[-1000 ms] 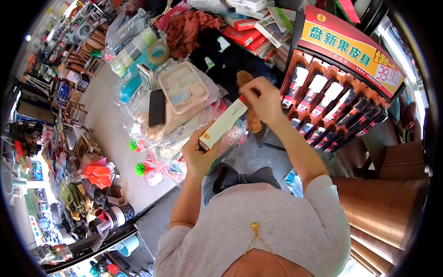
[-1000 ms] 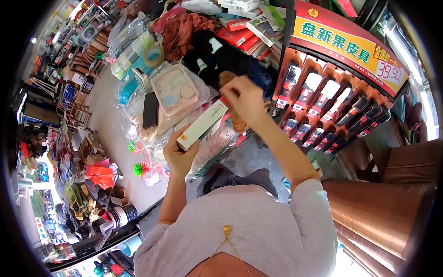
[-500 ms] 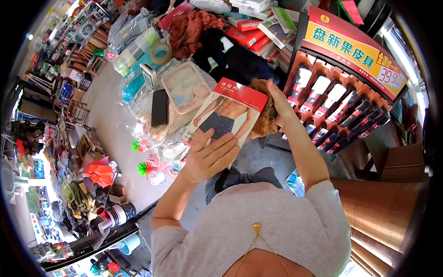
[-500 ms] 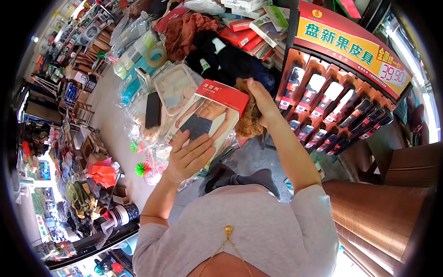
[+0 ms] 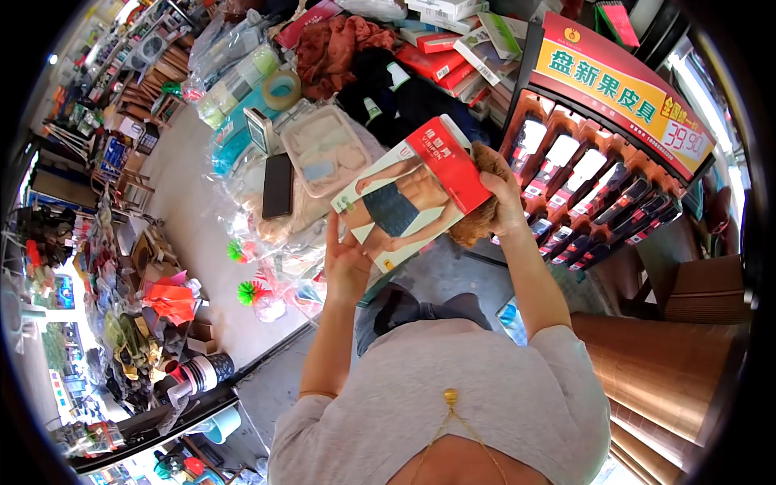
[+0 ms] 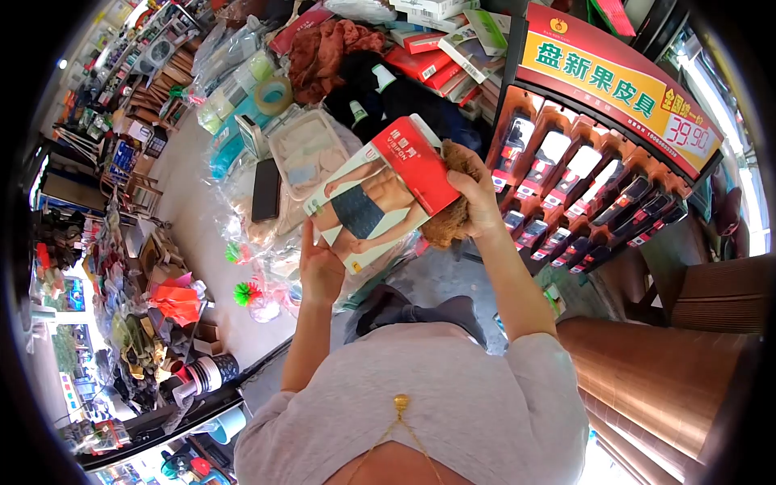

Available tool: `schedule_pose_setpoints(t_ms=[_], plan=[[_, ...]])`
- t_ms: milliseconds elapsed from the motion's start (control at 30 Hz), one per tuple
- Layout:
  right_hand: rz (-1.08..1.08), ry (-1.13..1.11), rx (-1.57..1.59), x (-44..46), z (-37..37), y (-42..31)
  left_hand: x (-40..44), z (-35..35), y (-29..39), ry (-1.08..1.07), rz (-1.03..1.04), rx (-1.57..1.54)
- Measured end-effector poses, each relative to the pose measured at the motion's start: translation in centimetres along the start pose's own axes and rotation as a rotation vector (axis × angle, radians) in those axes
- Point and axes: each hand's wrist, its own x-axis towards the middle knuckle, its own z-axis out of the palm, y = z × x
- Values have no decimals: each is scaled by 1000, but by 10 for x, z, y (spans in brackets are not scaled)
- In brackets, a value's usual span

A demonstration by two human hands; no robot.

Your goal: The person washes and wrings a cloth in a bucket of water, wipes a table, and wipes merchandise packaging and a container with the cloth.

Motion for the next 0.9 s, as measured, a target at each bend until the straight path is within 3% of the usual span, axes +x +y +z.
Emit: schedule_pose_setpoints(t_ms=[67,100,133,200,233,367,433,500,533,600,667,733,800,833,867,900], plan=[[-38,-44,-25,-3,4,2,4,5,4,-108,-183,-516],[-32,-48,-28,-4,5,5,4,8,1,-1,-163,-264],[-22,-29,-61,-4,5,8,7,8,-1,5,-157,-267],[-8,-13,-97,-5,5,12,13,9,-4,-136,-242,-444],[-21,6,-119,-6,4,13,15,22,11,-392,-187,-493],[-109,33,-275,-1,-4,20,14,15,7,-282,-287,-564],[-359,101,-701,2,-15,8,16,17,10,-247,-281,-568],[-390,157,-554,3,-15,-15,18,18,8,-89,-194,-502],[-294,201,-376,-5,2,-34,19,18,8,-83,-188,-507],[-284,122,-336,-18,37,-67,21,18,10,-20,-210,-462],[-462,64,-398,-15,64,-83,23,23,8,-42,-172,-462],[-570,-5,-592,-2,78,-80,25,26,8,-70,-134,-460],[-869,-113,-1249,27,50,-48,26,28,9,-207,-178,-621],[-930,-294,-1601,43,36,-29,27,32,11,-211,-177,-622],[-734,-284,-1684,31,48,-9,27,37,14,-106,-125,-465],[-705,-272,-1411,39,39,15,25,39,15,0,-76,-306]])
